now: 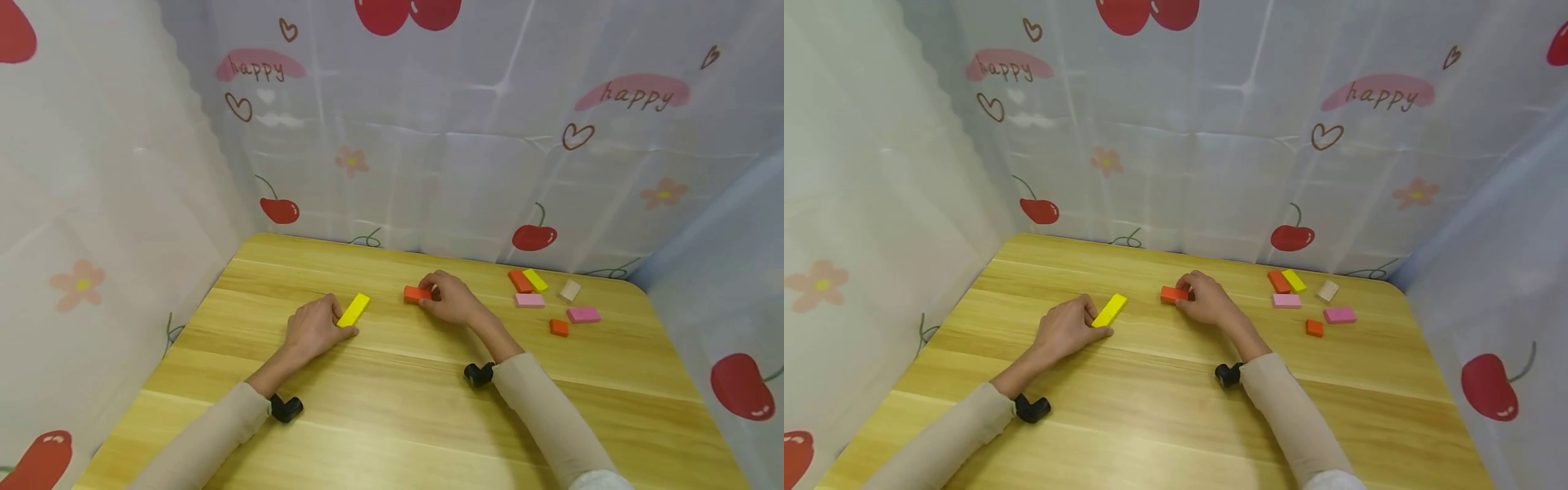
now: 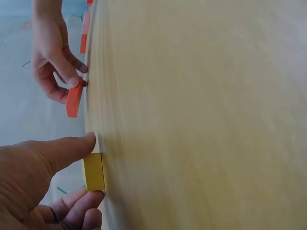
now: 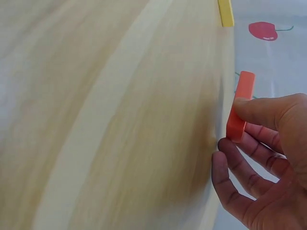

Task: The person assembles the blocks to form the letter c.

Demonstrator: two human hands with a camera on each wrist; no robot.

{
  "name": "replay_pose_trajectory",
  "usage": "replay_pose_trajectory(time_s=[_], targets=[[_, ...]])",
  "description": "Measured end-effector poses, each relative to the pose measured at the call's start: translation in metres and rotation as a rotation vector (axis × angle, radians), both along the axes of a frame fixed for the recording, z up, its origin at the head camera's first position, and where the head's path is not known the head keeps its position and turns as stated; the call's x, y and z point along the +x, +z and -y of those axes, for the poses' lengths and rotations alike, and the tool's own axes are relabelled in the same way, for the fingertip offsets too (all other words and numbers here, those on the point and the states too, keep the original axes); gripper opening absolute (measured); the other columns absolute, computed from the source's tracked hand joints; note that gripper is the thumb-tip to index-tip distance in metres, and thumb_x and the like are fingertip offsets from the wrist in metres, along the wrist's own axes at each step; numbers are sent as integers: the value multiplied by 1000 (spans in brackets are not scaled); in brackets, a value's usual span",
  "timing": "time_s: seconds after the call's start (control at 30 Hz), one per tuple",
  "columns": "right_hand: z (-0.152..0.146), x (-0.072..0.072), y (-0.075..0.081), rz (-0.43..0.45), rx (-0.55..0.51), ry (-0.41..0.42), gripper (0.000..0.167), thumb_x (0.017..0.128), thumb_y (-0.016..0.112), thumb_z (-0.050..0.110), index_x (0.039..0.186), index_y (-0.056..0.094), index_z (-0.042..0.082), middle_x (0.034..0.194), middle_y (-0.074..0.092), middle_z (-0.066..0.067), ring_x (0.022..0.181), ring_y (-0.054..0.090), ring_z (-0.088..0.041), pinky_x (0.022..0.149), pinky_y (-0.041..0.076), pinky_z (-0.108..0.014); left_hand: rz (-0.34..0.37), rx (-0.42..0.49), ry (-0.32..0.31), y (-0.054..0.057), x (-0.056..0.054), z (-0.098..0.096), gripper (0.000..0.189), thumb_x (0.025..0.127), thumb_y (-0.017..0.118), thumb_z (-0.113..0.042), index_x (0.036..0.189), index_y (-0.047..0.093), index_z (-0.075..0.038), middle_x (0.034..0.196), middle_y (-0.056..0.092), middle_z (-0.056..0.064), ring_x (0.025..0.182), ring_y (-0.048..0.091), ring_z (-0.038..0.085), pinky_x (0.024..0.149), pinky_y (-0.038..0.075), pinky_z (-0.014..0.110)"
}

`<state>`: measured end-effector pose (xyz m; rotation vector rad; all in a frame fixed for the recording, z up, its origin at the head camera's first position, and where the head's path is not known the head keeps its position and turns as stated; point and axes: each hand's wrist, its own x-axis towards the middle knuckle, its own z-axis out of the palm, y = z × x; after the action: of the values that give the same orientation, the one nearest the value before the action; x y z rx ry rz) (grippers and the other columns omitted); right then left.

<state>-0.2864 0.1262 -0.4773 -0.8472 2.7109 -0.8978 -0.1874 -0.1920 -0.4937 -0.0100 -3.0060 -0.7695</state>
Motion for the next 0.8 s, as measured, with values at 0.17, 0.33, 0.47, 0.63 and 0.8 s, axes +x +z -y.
replay_pose_trajectory(time_s=[0.17,0.33,0.47,0.63,0.8], targets=[[6,-6,-1,-31,24,12,30,104,73,20,130,69,5,122,67,-12,108,70,-29,97,58,-48,4,-8,-24,3,1,-3,49,82,89,-59,94,61,-21,78,63,-4,65,57,16,57,42,32],[14,-11,-2,-50,34,28,29,104,72,17,130,69,5,124,67,-13,109,70,-30,99,58,-48,-9,19,-47,6,1,-5,40,92,81,-57,90,62,-22,76,64,-5,62,56,16,56,42,31],[21,-12,-5,-42,36,40,29,104,71,16,132,69,5,128,67,-14,111,70,-31,101,58,-49,-13,26,-75,7,2,-5,30,95,81,-43,89,61,-21,74,63,-3,63,55,16,56,41,32],[30,-14,-7,-43,45,45,31,105,70,18,134,68,6,130,66,-12,111,70,-30,101,57,-48,-32,30,-100,5,1,-4,24,95,83,-34,100,64,-20,88,68,-1,71,59,17,61,43,31],[37,-16,-7,-62,41,38,31,105,70,16,134,69,6,129,67,-12,110,70,-30,100,58,-49,-44,75,-153,3,-2,-2,39,96,82,-27,132,69,-20,126,71,4,89,68,17,68,51,31]])
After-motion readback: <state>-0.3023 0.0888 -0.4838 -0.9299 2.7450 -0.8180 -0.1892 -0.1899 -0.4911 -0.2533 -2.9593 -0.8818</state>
